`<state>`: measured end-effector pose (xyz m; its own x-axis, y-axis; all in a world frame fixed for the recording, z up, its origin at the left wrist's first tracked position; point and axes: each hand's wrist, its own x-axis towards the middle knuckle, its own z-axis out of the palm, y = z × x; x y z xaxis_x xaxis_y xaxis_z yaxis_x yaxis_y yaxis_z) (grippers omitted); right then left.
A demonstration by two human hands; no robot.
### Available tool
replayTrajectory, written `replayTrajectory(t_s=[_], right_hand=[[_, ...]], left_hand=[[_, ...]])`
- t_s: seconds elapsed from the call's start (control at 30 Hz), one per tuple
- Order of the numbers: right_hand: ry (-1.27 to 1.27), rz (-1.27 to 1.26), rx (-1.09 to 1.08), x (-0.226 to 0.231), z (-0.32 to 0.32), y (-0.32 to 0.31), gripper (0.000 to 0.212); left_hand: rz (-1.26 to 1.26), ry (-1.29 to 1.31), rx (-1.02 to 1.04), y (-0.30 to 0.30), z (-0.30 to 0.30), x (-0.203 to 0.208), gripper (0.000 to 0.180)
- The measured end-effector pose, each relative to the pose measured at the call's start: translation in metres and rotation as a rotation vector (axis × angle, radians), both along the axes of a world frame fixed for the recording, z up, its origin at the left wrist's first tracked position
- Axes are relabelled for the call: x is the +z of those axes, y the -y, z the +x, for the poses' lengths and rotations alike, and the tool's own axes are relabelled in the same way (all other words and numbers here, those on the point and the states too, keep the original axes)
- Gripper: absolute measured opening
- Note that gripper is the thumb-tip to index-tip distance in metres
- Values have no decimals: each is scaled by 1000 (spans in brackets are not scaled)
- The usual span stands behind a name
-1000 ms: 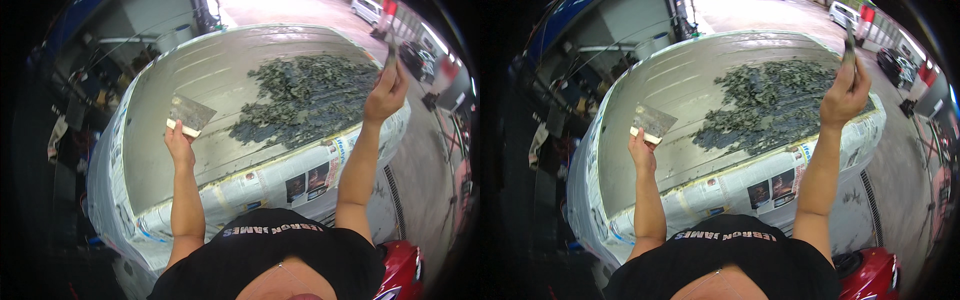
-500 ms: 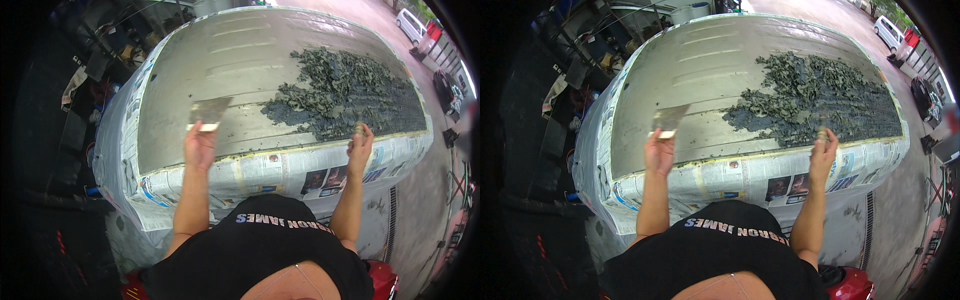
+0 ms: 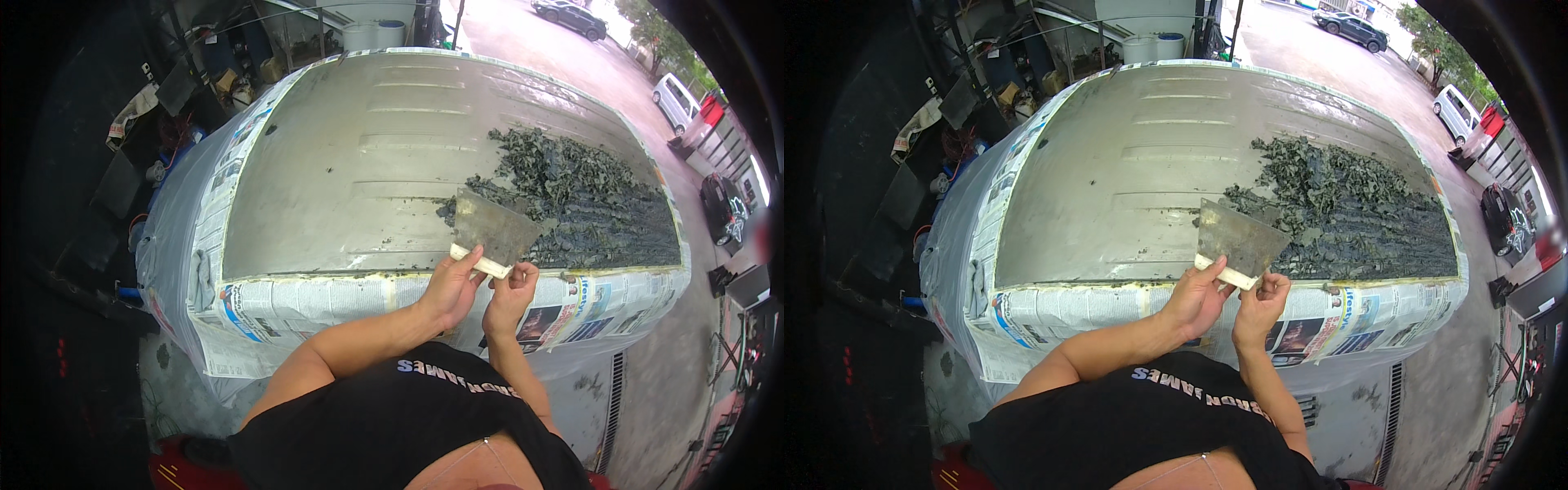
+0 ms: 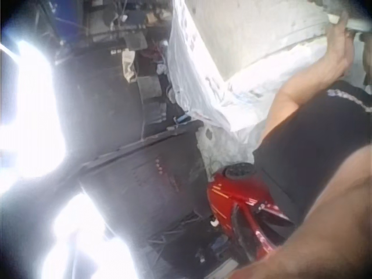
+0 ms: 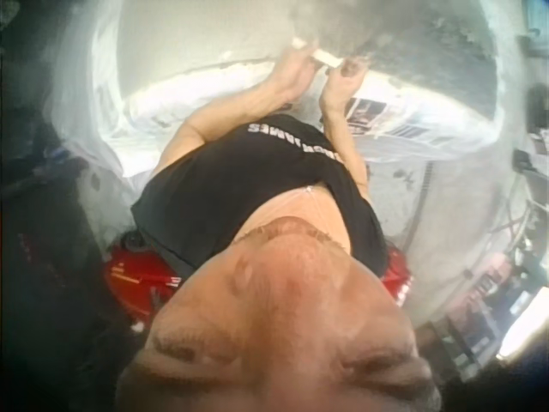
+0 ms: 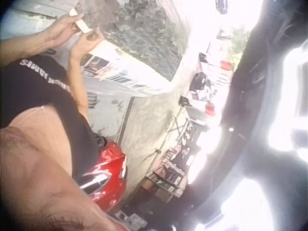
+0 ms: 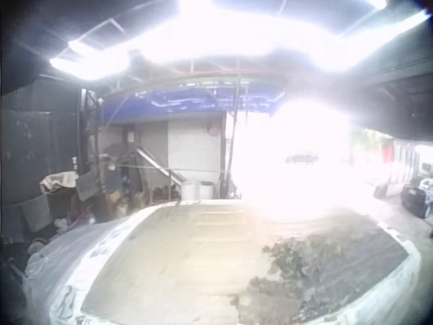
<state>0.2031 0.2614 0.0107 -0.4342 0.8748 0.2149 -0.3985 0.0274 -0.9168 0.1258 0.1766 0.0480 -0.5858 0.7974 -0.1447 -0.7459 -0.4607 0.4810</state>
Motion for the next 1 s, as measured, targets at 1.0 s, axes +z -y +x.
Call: replayTrajectory(t_s=[1.0], right_hand=[[-299, -177, 58, 49, 12, -6, 10]], left_hand=[[-58, -342, -84, -39, 12, 19, 25]])
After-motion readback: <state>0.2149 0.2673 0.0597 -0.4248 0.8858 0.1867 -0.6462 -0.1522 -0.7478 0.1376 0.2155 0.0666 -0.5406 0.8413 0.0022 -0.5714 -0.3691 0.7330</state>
